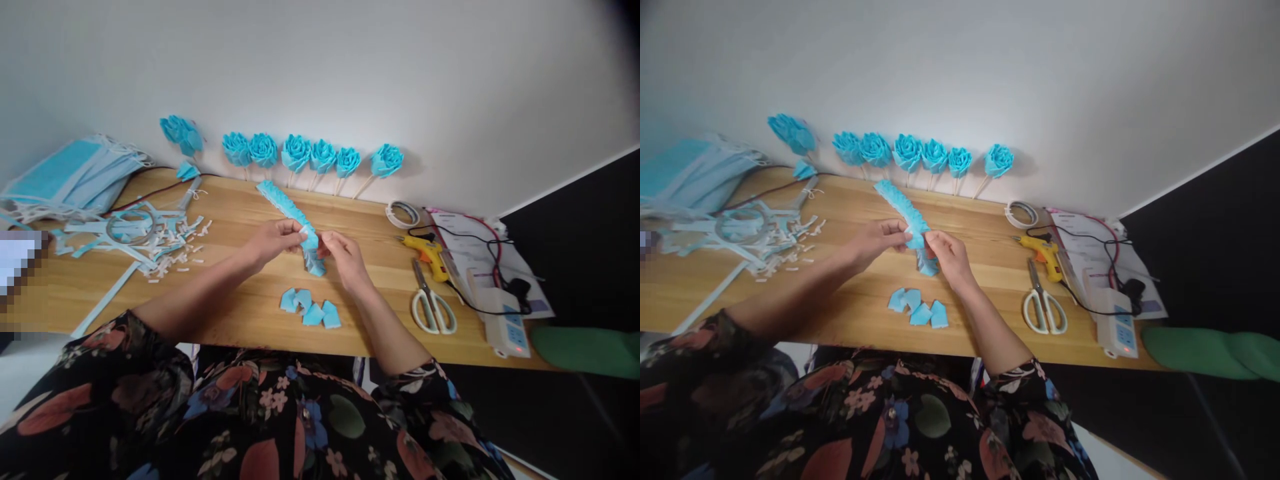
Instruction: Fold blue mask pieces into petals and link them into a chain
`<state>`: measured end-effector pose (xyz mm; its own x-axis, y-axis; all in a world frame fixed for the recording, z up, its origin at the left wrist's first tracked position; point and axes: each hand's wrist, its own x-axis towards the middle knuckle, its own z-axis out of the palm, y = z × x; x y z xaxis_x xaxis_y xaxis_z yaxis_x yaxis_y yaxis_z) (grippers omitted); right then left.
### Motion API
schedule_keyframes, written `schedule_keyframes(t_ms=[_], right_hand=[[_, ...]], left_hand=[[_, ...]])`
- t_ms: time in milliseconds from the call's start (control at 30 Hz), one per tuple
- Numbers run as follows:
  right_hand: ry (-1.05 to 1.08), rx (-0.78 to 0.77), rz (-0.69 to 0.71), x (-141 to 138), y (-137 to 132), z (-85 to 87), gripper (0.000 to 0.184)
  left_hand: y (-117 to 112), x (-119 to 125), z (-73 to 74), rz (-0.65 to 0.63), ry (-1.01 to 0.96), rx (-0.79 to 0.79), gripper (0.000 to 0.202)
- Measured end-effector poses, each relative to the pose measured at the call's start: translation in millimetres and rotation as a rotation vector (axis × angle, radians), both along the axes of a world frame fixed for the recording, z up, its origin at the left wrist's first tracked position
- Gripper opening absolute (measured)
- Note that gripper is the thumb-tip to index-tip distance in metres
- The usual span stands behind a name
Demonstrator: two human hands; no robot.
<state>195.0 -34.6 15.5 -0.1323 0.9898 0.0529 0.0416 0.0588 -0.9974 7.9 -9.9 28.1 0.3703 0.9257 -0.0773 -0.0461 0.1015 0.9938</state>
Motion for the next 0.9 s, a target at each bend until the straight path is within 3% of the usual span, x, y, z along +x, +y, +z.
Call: schedule_keyframes(t_ms=[167, 400, 700, 800, 900], right_hand=[[-0.079, 0.008, 0.041, 0, -1, 5.3, 0.032], [-0.052, -0.049, 0.087, -2, -2, 3.1, 0.032], [-0.037, -0.077, 0.183, -2, -3, 0.4, 0.029], [-0.035, -0.063, 0.130, -3, -2, -0.9, 0.031], [-0.044, -0.023, 0.050, -4, -2, -1.6, 0.029]], left_hand=[[-2, 0, -1.1, -0.058, 0.174, 0.090, 0.025], [-4, -4, -3.9, -0.022, 0.010, -0.028, 0.033], [-5, -7, -12.1, -0.073, 0.058, 0.045, 0.030], [-8, -6, -10.2, 0.045, 0.087, 0.219, 0.024], [-14, -4, -3.5, 0.312, 0.241, 0.543, 0.015]])
